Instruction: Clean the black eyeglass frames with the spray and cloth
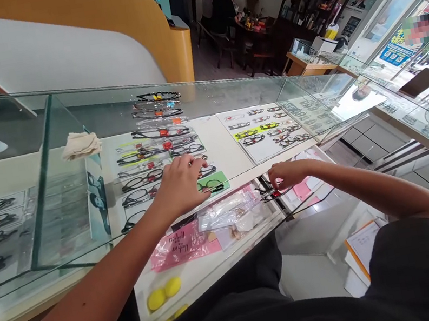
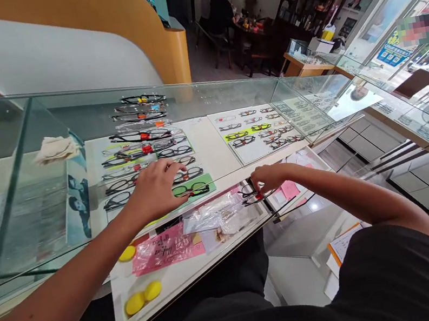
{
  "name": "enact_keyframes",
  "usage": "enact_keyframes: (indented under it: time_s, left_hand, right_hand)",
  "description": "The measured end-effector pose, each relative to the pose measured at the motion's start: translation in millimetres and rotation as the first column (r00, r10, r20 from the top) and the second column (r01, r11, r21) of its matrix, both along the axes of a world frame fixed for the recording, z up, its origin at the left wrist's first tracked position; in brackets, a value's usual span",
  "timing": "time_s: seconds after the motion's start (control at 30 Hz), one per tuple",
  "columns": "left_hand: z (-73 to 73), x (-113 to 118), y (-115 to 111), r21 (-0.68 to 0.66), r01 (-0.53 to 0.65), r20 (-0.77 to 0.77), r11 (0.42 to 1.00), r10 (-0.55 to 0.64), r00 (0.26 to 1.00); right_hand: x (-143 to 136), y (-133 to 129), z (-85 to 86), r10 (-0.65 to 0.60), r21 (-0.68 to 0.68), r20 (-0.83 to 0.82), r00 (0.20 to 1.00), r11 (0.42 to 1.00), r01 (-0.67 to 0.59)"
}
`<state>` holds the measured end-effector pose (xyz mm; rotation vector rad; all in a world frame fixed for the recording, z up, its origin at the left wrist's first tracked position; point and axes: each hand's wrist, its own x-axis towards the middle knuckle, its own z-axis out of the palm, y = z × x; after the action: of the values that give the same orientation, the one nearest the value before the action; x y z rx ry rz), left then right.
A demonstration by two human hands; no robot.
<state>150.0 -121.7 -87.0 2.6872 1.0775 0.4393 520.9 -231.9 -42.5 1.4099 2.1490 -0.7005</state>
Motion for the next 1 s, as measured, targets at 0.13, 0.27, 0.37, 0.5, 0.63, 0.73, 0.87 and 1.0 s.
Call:
enact_keyframes:
  time_s: [0.13,0.27,0.37,0.5,0.63,0.73,0.87,1.0]
  left_hand:
    - [-0.9,0,2,0.001,-0.005,-0.016,1.0,0.005,1.0]
    - [-0.3,-1,4,-0.012,-0.003,-0.031,1.0,0.003,1.0]
    - [1.3,-2,4,-0.02,-0.002,-0.035,1.0,0.001,0.999]
    - [4.3,-2,3,-0.038,-0.001,-0.046,0.999,-0.001,0.999]
    - [5.8,-2,2,-0.046,0.0,-0.045,0.999,-0.002,0.999]
    - [6.3,-2,2,-0.051,0.002,-0.038,0.999,-0.004,0.999]
    - [7.6,-2,2,-0.065,-0.005,-0.036,0.998,0.002,0.999]
    - [7.8,-2,2,-0.062,-0.014,-0.042,0.998,0.011,0.999]
  right_hand:
    - [34,13,-38.3,-0.09,0.165,0.121,0.989,0.984,0.069]
    - [67,38,-62.2,-0.183,0.357,0.177,0.967,0.927,0.11]
    - [88,60,-77.7,-0.233,0.447,0.189,0.954,0.885,0.128]
    - [105,83,-95.6,-0.274,0.5,0.177,0.945,0.852,0.153]
    - [115,95,-108.5,-0.282,0.524,0.156,0.947,0.836,0.162]
    - [122,101,-116.1,-0.283,0.526,0.148,0.948,0.834,0.167]
    - [128,104,-125.0,-0.293,0.526,0.14,0.946,0.832,0.18]
    - [132,104,-131.8,-0.302,0.527,0.133,0.944,0.828,0.191]
